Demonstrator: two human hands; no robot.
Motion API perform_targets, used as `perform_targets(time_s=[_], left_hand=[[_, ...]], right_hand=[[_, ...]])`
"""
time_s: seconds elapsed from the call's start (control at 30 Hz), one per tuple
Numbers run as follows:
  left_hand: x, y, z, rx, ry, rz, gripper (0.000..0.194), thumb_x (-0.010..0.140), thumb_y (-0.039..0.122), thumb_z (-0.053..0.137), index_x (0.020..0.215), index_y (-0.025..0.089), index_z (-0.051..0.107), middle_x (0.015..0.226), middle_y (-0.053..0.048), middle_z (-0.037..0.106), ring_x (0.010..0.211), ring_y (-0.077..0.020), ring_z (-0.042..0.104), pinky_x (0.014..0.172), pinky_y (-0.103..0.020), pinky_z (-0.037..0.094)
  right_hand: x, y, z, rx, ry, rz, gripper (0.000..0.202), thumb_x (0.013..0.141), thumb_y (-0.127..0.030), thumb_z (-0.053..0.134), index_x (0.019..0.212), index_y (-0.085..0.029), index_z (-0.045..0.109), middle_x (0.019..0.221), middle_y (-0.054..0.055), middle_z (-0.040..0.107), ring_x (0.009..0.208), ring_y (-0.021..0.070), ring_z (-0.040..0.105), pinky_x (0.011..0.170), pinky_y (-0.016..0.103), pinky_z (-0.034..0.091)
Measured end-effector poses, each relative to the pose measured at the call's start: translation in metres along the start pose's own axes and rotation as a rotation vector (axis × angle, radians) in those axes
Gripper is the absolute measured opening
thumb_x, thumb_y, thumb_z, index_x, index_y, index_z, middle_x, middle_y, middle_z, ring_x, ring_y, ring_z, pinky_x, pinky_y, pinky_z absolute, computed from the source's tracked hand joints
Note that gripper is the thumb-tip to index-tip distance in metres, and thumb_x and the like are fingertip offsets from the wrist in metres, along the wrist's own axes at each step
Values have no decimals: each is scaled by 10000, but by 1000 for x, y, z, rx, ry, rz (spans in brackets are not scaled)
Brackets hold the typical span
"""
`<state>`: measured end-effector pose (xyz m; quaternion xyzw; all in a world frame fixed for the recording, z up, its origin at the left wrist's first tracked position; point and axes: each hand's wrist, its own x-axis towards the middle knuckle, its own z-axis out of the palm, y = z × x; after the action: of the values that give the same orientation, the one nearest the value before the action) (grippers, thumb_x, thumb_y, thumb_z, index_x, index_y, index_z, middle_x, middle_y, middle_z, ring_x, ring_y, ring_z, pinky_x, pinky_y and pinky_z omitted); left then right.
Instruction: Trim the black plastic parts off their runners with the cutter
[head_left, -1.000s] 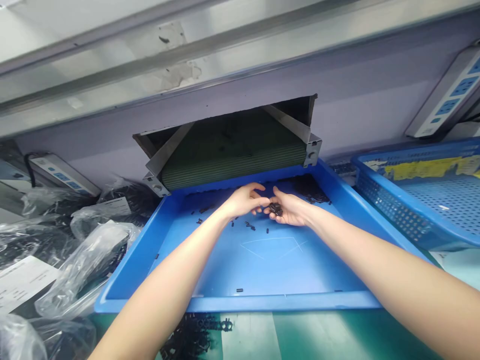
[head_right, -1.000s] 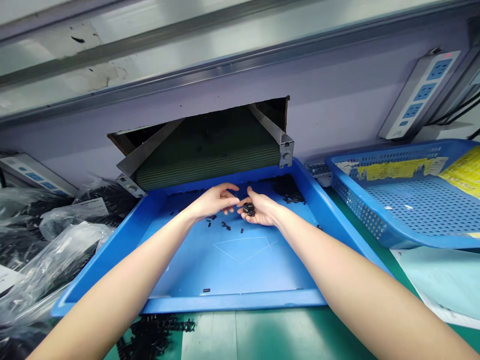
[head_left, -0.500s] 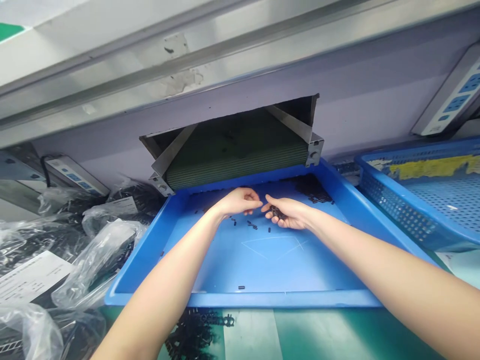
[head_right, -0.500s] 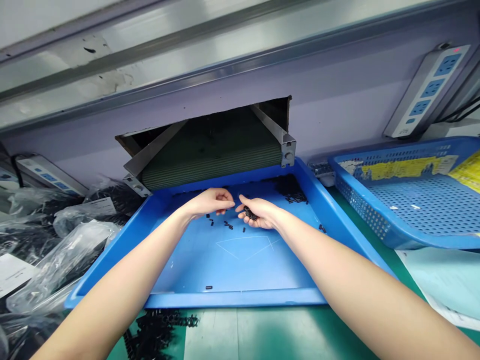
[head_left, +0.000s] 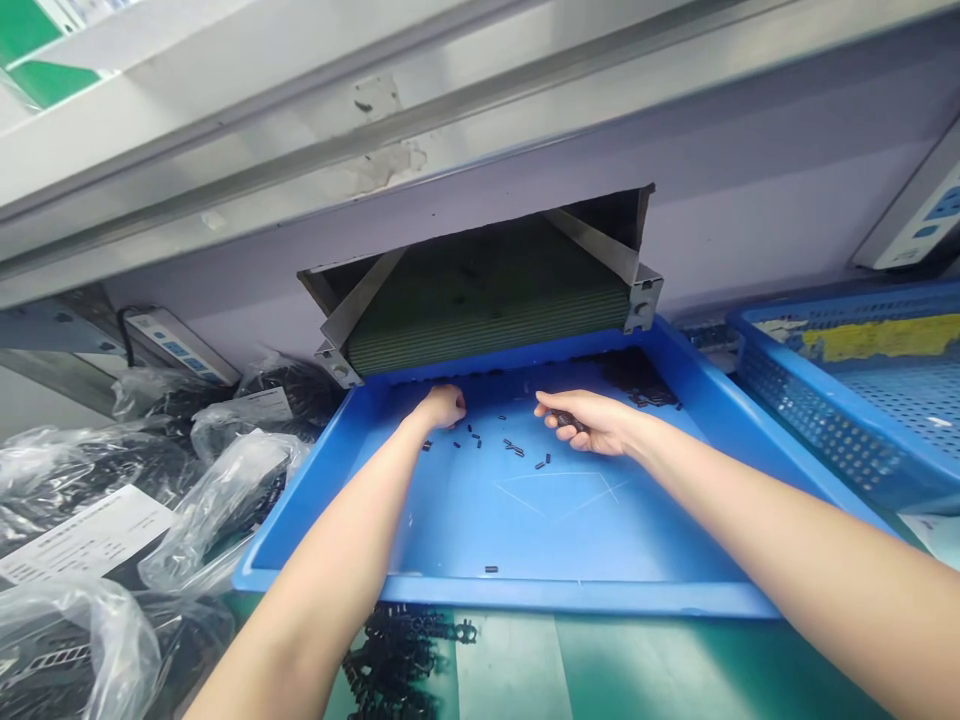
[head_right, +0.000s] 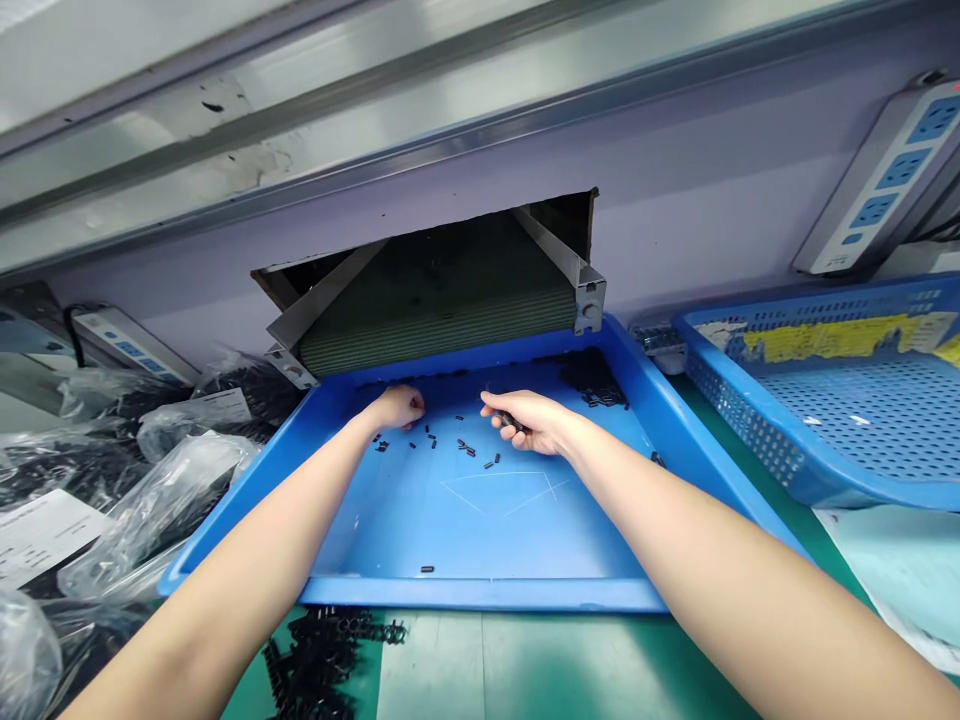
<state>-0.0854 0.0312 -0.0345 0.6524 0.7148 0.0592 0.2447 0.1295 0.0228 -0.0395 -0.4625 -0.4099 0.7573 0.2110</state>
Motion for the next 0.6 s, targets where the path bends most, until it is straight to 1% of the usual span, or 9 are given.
perform_targets(time_s=[0.1, 0.17, 0.23, 0.3, 0.33, 0.4, 0.5, 0.53, 0.6], left_hand=[[-15, 32, 0, -131, -16, 162, 165, 867, 264, 480, 913, 131, 566, 673, 12, 577, 549, -80, 538, 555, -215, 461], [-22, 51, 0, -210, -54, 261, 215, 870, 298, 475, 1047, 196, 541, 749, 17, 609, 606, -73, 569, 577, -187, 468], [-23, 55, -2, -248, -59, 283, 261, 871, 296, 476, 1121, 229, 504, 837, 8, 620, 647, -69, 583, 588, -172, 473], [-17, 42, -6, -236, -11, 209, 241, 890, 255, 441, 1113, 187, 499, 889, -21, 609, 649, -69, 578, 581, -178, 475], [-13, 29, -9, -211, 23, 139, 218, 900, 234, 416, 1079, 152, 509, 893, -36, 600, 644, -72, 571, 577, -188, 477], [-4, -4, -15, -129, 57, -37, 174, 873, 218, 472, 983, 102, 540, 838, -44, 589, 627, -97, 563, 563, -230, 487], [7, -46, -18, -6, 96, -259, 179, 832, 225, 544, 969, 110, 547, 894, -54, 575, 703, -129, 569, 599, -271, 504], [9, -55, -17, 19, 107, -299, 198, 828, 228, 550, 992, 117, 541, 937, -61, 567, 739, -138, 570, 615, -279, 508], [13, -65, -13, 49, 119, -340, 227, 833, 229, 543, 1035, 126, 527, 1004, -73, 550, 789, -150, 568, 639, -291, 512]], right_hand=[[2, 3, 4, 15, 34, 26, 374, 911, -426, 351, 782, -110, 504, 553, -25, 450, 345, 18, 369, 261, 94, 253], [2, 4, 8, 38, 22, 28, 469, 905, -497, 268, 786, -112, 509, 568, -1, 471, 346, 24, 378, 258, 99, 264], [2, 4, 10, 65, -12, 13, 491, 901, -515, 243, 765, -121, 503, 561, -5, 458, 336, 18, 350, 254, 96, 244], [1, 3, 11, 86, -51, -11, 404, 908, -452, 320, 732, -129, 487, 546, -25, 430, 328, 7, 306, 252, 88, 214], [0, 3, 10, 92, -67, -21, 346, 905, -399, 374, 716, -129, 478, 541, -33, 417, 327, 3, 289, 251, 85, 202], [-1, 1, 8, 100, -87, -42, 256, 888, -292, 450, 693, -125, 465, 541, -40, 403, 330, -4, 272, 252, 79, 192], [-3, -3, 3, 123, -87, -69, 209, 873, -218, 474, 686, -123, 462, 543, -43, 394, 336, -6, 275, 252, 74, 197], [-3, -4, 2, 133, -84, -79, 198, 870, -206, 476, 691, -123, 465, 544, -44, 393, 338, -6, 279, 252, 73, 201], [-5, -5, -1, 153, -78, -98, 183, 867, -197, 478, 699, -124, 472, 546, -46, 392, 340, -6, 289, 252, 72, 207]])
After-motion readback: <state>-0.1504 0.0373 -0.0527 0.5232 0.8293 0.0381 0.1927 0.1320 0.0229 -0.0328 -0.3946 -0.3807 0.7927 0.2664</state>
